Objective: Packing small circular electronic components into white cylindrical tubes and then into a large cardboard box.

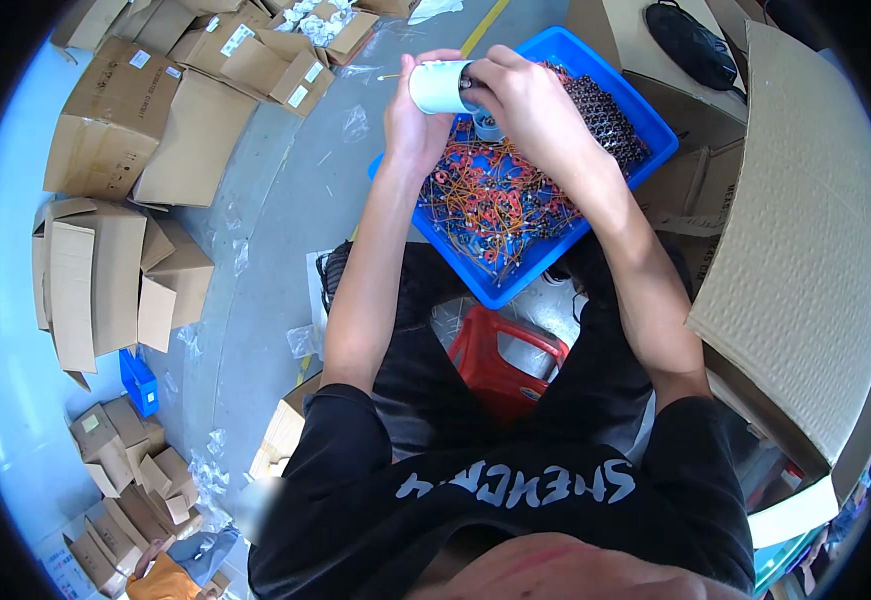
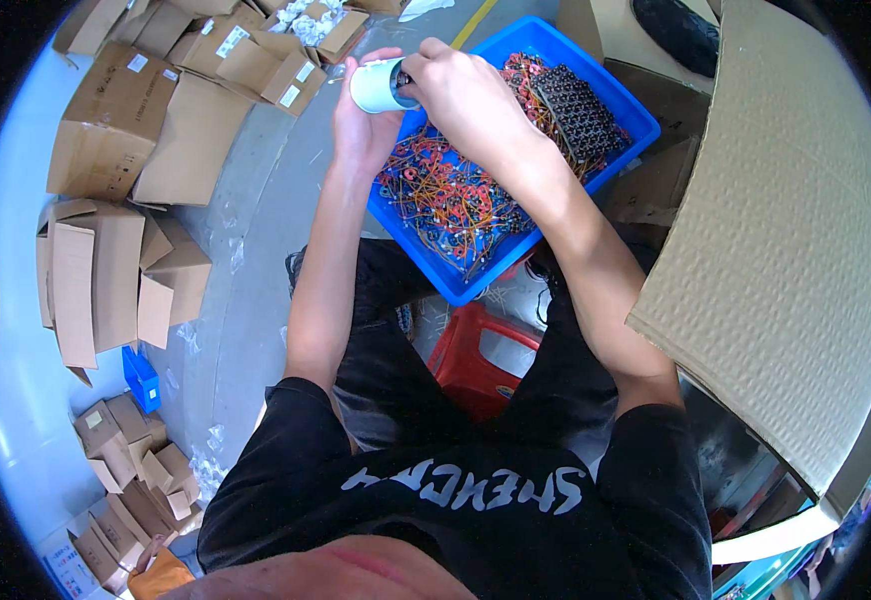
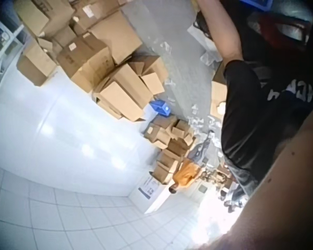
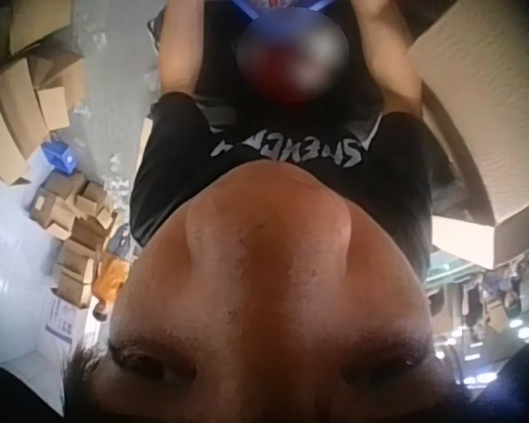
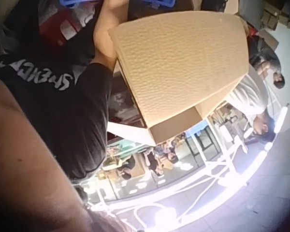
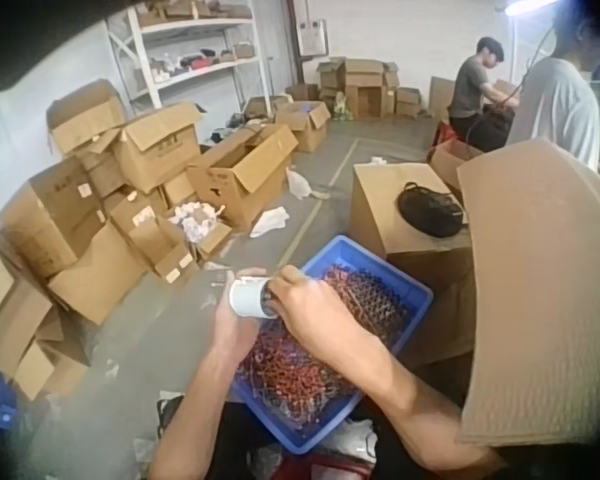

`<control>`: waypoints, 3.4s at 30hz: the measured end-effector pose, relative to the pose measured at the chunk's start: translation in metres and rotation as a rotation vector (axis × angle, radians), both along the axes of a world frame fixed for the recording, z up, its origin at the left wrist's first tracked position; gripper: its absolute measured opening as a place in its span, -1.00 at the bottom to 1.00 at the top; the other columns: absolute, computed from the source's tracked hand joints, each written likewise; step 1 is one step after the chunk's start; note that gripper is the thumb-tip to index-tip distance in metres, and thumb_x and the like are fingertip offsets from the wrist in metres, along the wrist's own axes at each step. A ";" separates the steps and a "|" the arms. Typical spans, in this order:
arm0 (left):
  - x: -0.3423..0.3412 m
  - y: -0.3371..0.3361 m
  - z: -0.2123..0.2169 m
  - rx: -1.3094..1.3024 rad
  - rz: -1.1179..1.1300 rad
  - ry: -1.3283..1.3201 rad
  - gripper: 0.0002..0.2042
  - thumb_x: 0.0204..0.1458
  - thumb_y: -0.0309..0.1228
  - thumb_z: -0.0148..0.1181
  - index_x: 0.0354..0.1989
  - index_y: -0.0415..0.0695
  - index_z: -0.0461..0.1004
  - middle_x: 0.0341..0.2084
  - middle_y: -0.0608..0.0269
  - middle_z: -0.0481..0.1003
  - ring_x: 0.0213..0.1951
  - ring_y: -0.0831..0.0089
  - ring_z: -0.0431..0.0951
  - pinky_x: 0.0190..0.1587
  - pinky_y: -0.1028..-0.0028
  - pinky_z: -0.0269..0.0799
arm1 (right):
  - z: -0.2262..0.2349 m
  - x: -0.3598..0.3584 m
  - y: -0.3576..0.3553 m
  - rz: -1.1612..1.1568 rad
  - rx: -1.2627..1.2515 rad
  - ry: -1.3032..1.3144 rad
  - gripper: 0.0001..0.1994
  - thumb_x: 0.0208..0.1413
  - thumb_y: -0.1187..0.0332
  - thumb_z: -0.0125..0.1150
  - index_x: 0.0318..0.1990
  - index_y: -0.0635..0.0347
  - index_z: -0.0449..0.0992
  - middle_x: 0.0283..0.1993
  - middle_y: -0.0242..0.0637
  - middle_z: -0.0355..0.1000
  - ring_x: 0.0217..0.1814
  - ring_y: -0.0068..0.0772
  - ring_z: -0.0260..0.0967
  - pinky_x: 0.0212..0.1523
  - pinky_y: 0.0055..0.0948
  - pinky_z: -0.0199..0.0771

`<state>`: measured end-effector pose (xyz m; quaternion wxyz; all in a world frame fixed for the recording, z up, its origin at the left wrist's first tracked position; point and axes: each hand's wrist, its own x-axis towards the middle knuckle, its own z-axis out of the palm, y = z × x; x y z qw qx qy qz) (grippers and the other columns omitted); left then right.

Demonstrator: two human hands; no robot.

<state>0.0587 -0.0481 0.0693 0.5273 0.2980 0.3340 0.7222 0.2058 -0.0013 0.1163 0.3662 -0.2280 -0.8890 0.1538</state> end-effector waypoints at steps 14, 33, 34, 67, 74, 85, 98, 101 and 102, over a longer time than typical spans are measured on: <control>0.009 0.000 -0.001 0.123 0.088 0.065 -0.49 0.28 -0.06 -0.50 -0.06 -0.20 0.34 -0.22 0.19 0.45 -0.12 0.38 0.43 -0.05 0.36 0.32 | 0.000 0.000 -0.002 0.061 -0.084 0.115 -0.86 -0.05 0.53 0.20 -0.29 0.32 0.53 -0.35 -0.12 0.41 -0.37 -0.08 0.44 -0.34 -0.32 0.47; 0.001 0.000 -0.006 0.099 -0.238 -0.211 -0.59 0.25 -0.14 -0.40 -0.17 -0.18 0.35 -0.25 0.15 0.44 -0.14 0.34 0.44 -0.03 0.35 0.31 | -0.011 -0.001 -0.016 0.058 0.116 0.213 -0.87 -0.13 0.52 0.24 -0.35 0.28 0.55 -0.37 -0.22 0.43 -0.40 -0.20 0.46 -0.35 -0.35 0.50; 0.003 0.000 -0.008 0.089 -0.276 -0.360 -0.60 0.25 -0.14 -0.38 -0.18 -0.18 0.36 -0.26 0.14 0.44 -0.15 0.33 0.44 -0.03 0.35 0.31 | -0.010 -0.001 -0.018 0.040 0.132 0.230 -0.86 -0.13 0.51 0.26 -0.34 0.27 0.55 -0.36 -0.22 0.43 -0.40 -0.21 0.46 -0.36 -0.36 0.49; 0.095 -0.026 -0.006 0.167 -0.694 0.258 -0.63 0.25 -0.18 -0.34 -0.01 -0.21 0.25 -0.20 0.15 0.37 -0.12 0.36 0.41 -0.01 0.37 0.31 | -0.023 0.118 -0.119 -0.031 -0.617 0.708 -0.43 -0.15 0.45 0.33 0.12 0.26 0.36 -0.02 -0.24 0.40 0.06 -0.43 0.31 0.07 -0.41 0.31; 0.197 -0.142 0.003 0.238 -0.450 0.701 -0.65 0.26 -0.21 -0.34 0.02 -0.23 0.17 -0.14 0.16 0.27 -0.07 0.38 0.31 0.09 0.42 0.15 | -0.021 0.222 -0.227 0.008 -0.801 0.676 -0.47 -0.06 0.32 0.31 0.10 0.25 0.33 0.00 -0.27 0.36 0.07 -0.50 0.25 0.12 -0.47 0.26; 0.201 -0.263 0.037 0.031 -0.537 0.931 -0.75 0.20 -0.39 -0.03 -0.49 -0.30 0.29 -0.64 0.18 0.33 -0.52 0.53 0.28 -0.44 0.49 0.21 | -0.001 0.256 -0.335 0.095 -1.019 0.398 -0.45 -0.01 0.16 0.32 0.01 0.28 0.21 -0.07 -0.15 0.36 -0.04 -0.31 0.35 -0.08 -0.34 0.34; 0.203 -0.253 0.044 0.230 -0.128 0.962 -0.74 0.09 -0.45 0.12 -0.07 -0.27 0.40 -0.06 0.03 0.43 -0.02 0.23 0.45 0.03 0.37 0.36 | 0.005 0.227 -0.287 -0.208 -0.578 0.358 -0.56 -0.04 0.33 0.28 -0.07 0.29 0.22 -0.14 0.03 0.31 -0.12 0.10 0.35 -0.19 -0.13 0.37; 0.177 -0.222 0.033 0.104 -0.141 0.946 -0.56 0.03 -0.41 0.19 0.10 -0.18 0.28 0.10 0.05 0.30 0.13 0.15 0.32 0.10 0.20 0.31 | -0.013 0.179 -0.243 -0.398 -0.448 0.313 -0.55 -0.18 0.40 0.32 -0.11 0.27 0.28 -0.13 0.01 0.30 -0.13 0.07 0.35 -0.18 -0.16 0.38; 0.161 -0.199 0.016 0.090 -0.198 0.855 -0.55 0.02 -0.42 0.20 0.11 -0.18 0.26 0.11 0.07 0.28 0.13 0.18 0.32 0.10 0.21 0.31 | -0.015 0.164 -0.226 -0.461 -0.447 0.303 -0.54 -0.21 0.41 0.33 -0.12 0.29 0.29 -0.16 0.01 0.30 -0.12 0.05 0.35 -0.17 -0.19 0.39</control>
